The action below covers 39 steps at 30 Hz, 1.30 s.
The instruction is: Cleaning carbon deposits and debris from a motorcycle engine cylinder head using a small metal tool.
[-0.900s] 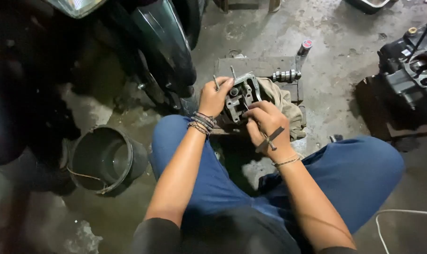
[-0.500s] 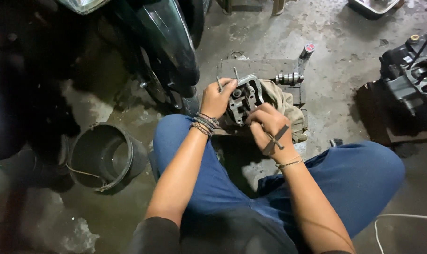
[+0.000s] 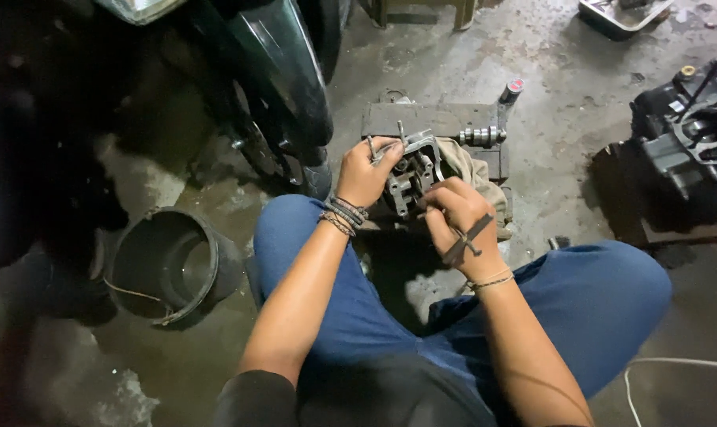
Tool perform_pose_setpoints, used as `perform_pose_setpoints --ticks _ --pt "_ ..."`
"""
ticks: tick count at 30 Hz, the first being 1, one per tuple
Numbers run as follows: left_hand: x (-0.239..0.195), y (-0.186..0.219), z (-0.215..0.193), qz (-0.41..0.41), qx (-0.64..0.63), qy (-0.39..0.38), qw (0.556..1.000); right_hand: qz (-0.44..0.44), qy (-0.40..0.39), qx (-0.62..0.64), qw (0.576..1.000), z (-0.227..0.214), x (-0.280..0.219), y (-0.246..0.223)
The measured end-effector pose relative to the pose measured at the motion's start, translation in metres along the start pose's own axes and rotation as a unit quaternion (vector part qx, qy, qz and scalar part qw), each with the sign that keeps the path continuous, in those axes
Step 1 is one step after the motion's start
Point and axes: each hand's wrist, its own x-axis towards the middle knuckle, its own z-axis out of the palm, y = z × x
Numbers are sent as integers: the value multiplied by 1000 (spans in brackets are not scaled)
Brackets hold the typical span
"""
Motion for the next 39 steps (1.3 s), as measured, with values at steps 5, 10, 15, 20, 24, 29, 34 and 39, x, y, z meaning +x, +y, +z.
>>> perform_pose_setpoints --ticks 5,10,15,20,24,29,34,39 --pt "-1 5 -3 12 25 6 1000 -10 -23 -45 999 -3 4 -12" --pt "-2 10 0 39 23 2 999 12 -8 -46 999 -3 3 -8" --pt "-3 13 -1 73 20 9 997 -4 -28 -73 997 -1 3 3" --pt "-4 13 6 137 29 -9 990 -18 -16 -91 996 -3 1 -3" --pt "-1 6 8 127 30 10 991 -27 -10 -54 998 2 -4 -1" --pt "1 3 4 126 22 6 992 -16 -26 -59 998 1 -2 -3" --pt "-1 2 5 97 12 14 995 37 -38 47 997 -7 3 -10" --pt "0 7 4 68 11 10 998 27 -28 7 999 -2 -1 4"
